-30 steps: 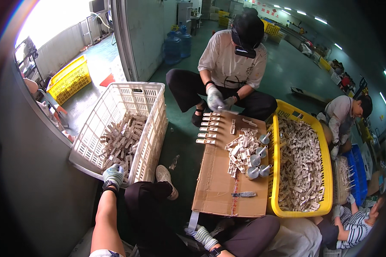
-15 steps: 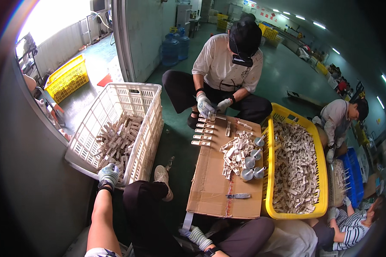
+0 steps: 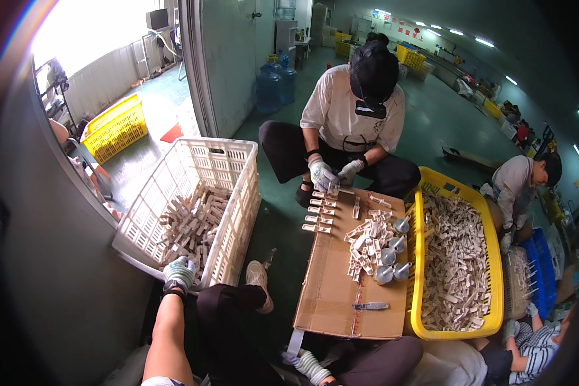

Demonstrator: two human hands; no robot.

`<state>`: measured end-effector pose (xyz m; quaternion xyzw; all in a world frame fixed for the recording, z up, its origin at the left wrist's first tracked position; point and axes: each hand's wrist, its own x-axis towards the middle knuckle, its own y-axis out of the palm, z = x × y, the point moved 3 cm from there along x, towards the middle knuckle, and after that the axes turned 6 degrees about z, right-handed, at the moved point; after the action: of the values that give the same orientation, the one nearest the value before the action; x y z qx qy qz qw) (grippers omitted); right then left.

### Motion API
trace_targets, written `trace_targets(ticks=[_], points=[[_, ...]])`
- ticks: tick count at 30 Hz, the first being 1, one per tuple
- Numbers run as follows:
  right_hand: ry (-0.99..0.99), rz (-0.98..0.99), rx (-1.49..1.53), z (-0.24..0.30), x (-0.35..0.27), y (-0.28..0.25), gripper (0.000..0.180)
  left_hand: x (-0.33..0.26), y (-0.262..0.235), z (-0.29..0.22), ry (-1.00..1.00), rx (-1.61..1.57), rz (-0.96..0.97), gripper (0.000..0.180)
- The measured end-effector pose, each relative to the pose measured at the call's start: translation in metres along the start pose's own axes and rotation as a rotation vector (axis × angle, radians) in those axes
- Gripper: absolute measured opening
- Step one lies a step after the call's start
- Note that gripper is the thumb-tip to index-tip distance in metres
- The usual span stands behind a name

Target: Workers are sitting on the floor assembling small industrial components onto strips.

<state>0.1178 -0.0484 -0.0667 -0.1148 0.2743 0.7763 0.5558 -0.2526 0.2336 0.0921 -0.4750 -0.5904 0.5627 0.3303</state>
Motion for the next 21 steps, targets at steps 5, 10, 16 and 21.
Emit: trace_targets(ticks=[5, 10, 16, 21], points=[[0.054, -0.065, -0.052, 0.042, -0.023, 0.021, 0.023, -0.003, 0.008, 0.014, -0.015, 0.071, 0.023, 0.032], [0.039, -0.153, 0.055, 0.049, -0.029, 0.014, 0.020, -0.009, -0.003, -0.009, 0.033, 0.031, 0.011, 0.035], [0.039, -0.119, 0.098, 0.059, -0.034, 0.021, 0.020, -0.005, -0.002, 0.001, -0.010, 0.007, 0.073, 0.036], [0.015, -0.158, 0.078, 0.056, -0.033, 0.020, 0.020, -0.009, -0.007, -0.009, -0.014, 0.024, 0.102, 0.037]])
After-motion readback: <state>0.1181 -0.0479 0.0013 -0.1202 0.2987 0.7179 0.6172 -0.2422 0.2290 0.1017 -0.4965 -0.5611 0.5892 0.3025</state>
